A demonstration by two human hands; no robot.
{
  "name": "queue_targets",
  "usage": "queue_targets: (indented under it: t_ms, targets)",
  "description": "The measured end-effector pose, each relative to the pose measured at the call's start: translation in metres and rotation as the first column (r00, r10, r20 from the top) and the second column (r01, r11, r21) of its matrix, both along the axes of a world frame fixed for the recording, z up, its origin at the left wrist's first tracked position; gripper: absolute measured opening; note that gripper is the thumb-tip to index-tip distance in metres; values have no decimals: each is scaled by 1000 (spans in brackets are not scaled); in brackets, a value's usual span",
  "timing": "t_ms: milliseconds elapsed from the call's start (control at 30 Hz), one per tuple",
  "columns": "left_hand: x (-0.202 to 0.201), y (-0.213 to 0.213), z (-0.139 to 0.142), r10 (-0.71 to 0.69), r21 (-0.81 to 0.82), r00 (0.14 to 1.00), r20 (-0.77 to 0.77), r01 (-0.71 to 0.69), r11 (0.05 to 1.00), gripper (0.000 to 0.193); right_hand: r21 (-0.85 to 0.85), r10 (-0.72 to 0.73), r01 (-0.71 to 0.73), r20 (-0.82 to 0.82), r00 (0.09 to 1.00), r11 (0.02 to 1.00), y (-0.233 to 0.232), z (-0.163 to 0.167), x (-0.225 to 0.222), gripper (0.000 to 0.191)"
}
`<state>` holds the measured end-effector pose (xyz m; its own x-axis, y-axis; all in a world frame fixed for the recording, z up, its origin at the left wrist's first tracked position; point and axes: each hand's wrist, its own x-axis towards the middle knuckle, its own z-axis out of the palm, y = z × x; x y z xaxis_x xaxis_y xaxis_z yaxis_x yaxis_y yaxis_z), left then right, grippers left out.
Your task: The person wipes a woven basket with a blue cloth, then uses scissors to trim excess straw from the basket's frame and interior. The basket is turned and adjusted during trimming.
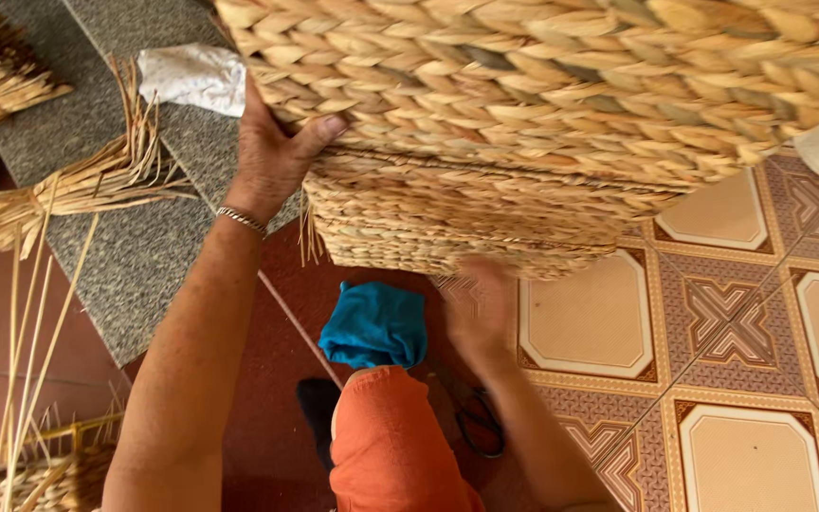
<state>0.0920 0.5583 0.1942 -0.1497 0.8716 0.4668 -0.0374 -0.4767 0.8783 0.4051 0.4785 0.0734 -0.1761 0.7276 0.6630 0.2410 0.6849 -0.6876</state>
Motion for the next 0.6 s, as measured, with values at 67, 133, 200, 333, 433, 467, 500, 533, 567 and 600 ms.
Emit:
queue_targets:
  t_ms: [67,133,200,333,433,467,500,533,567,600]
  targets:
    - [0,2,-1,11,-8,1000,-14,-11,1000,98,-54,164,-155,364,917,986,-15,-42,-52,68]
    - [1,2,2,31,-31,999,-37,-32,999,99,-247,266,-133,657,706,960,-33,-80,-89,98]
    - [3,-1,5,192,-347,919,-345,-315,883,104,-294,336,-179,669,663,939,-47,-110,-103,95]
    - [3,-6,8,200,30,938,-283,-200,979,97,-190,223,-120,746,628,974,-45,-139,-99,64]
    - [3,-7,5,199,-39,936,-289,-219,975,92,-272,187,-105,299,936,957,-20,-118,-79,58]
    - [3,-7,4,193,-2,940,-282,-202,979,88,-334,150,-71,217,965,940,-13,-101,-67,53]
    - [4,-7,3,186,36,944,-272,-183,982,84,-395,104,-42,137,985,918,-8,-80,-50,49]
    - [5,-8,2,180,73,948,-262,-167,983,81,-292,40,-16,75,996,956,-3,-56,-29,52]
    - [6,-9,2,147,62,969,-196,-138,989,82,-186,-17,18,8,1000,982,0,-28,-5,55]
    - [9,-10,3,109,52,985,-131,-103,993,84,42,-132,131,6,991,990,2,2,21,52]
